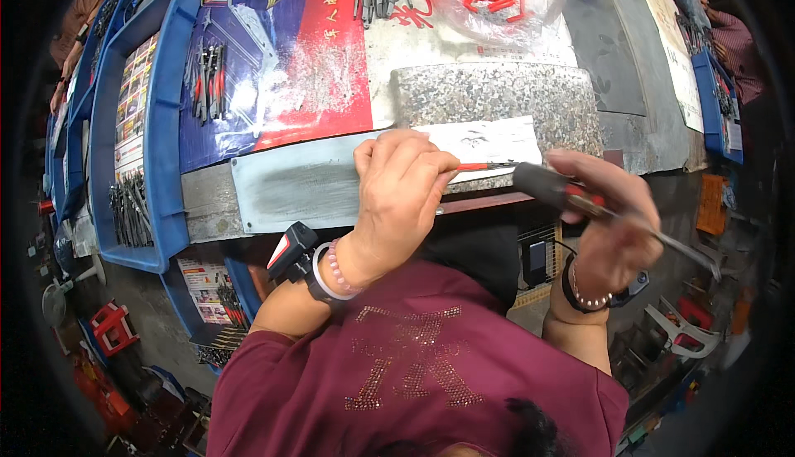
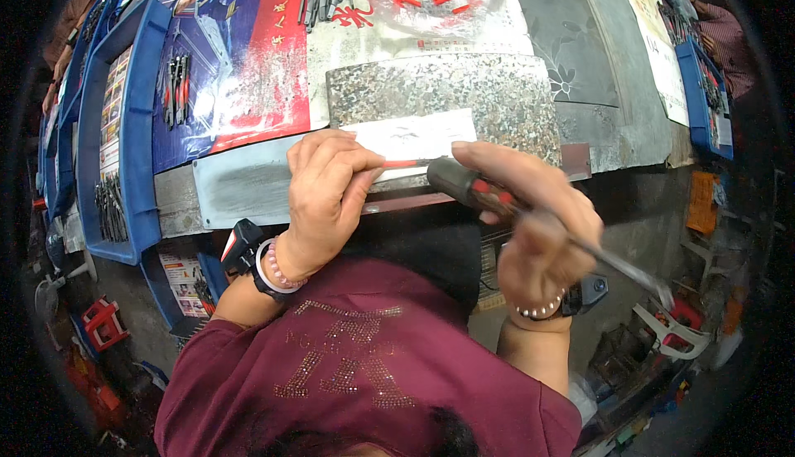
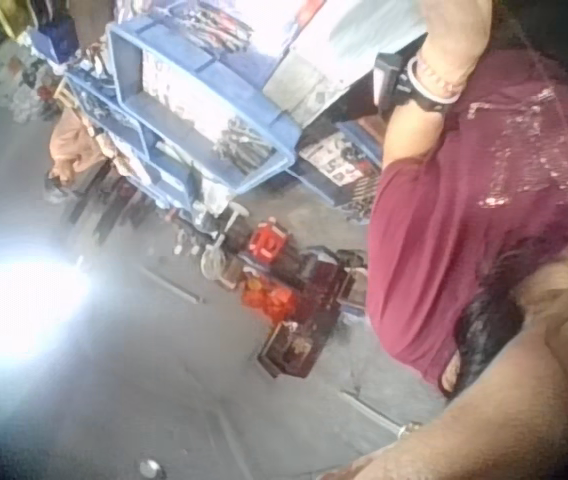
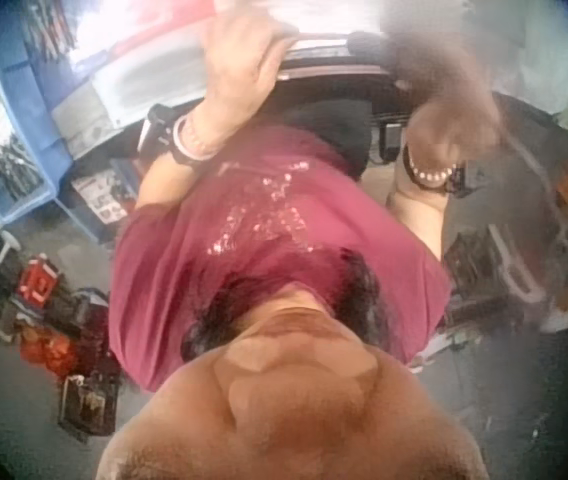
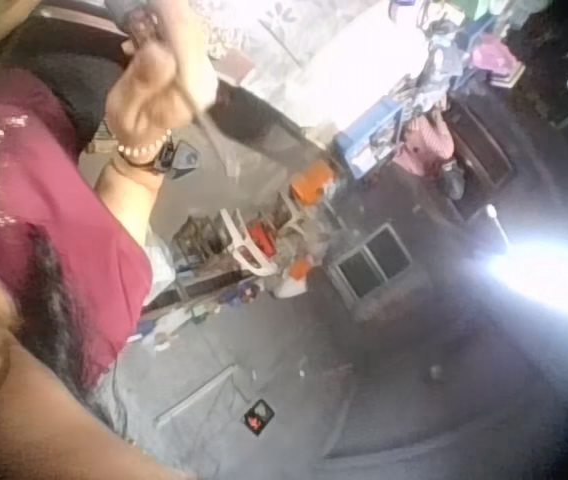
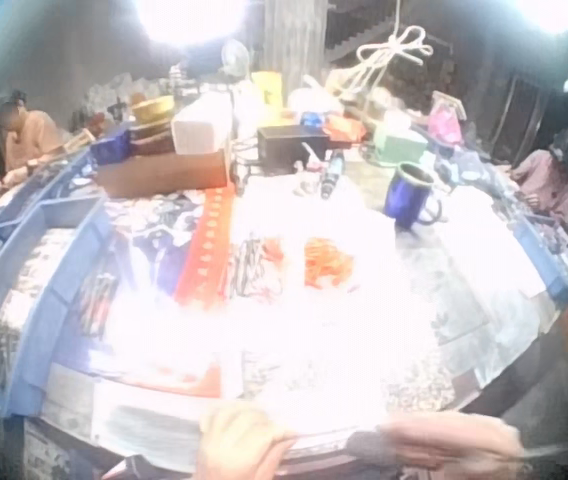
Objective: The person repeatedly sharpens small metal rods with red tips on a stone block using a file. They pick up rods from a blue bin, file the tips, inspect them, and place them back on the table. The process is repeated for multiple rods throughout the clip.
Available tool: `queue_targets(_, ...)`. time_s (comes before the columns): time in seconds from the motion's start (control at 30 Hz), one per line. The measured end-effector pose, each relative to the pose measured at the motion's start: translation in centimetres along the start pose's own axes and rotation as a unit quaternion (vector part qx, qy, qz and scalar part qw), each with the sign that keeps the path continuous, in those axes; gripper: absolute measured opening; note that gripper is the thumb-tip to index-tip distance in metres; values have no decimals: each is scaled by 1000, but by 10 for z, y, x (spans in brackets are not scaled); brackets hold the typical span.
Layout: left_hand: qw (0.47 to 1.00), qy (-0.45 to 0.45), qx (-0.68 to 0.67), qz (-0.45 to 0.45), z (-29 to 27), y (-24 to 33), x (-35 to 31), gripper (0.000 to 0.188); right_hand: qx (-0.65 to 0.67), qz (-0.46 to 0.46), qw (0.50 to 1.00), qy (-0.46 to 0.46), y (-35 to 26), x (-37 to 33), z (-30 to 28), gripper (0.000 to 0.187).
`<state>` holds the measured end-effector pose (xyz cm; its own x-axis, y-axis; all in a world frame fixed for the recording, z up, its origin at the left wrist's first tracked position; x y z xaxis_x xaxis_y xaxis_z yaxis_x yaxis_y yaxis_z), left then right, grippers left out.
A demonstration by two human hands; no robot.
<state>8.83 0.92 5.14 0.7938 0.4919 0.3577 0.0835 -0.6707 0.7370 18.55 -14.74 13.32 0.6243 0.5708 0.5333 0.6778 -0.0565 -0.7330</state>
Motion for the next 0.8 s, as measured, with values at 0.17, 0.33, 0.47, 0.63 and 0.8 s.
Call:
queue_targets(0.17, 1000, -8, 18, 10, 2, 0, -1, 19, -70, -72, 984, -150, -8, 22, 39, 52)
queue_targets(0.33, 1000, -13, 7, -26, -8, -10, -5, 19, 13, -59, 978, -200, 22, 6, 63, 24)
queue_targets(0.47, 999, -3, 3, -40, -18, -20, -7, 20, 38, -57, 983, -170, 25, -3, 57, 28)
queue_targets(0.63, 999, 12, -10, -38, -20, -23, -12, 20, 16, -3, 987, -161, 26, -2, 62, 52)
queue_targets(0.8, 999, 28, -19, -31, -19, -25, -14, 19, 27, -109, 993, -47, -28, 9, 49, 40)
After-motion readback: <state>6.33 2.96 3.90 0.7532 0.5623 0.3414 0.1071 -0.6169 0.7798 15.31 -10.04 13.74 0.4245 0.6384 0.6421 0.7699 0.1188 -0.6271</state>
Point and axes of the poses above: each hand's wrist, its own x-axis towards the middle knuckle, its own z-axis out of the palm, y = z × x, the point moved 7 cm from there along x, towards the middle knuckle, and after that the axes turned 14 degrees about -z, right-handed, at the moved point
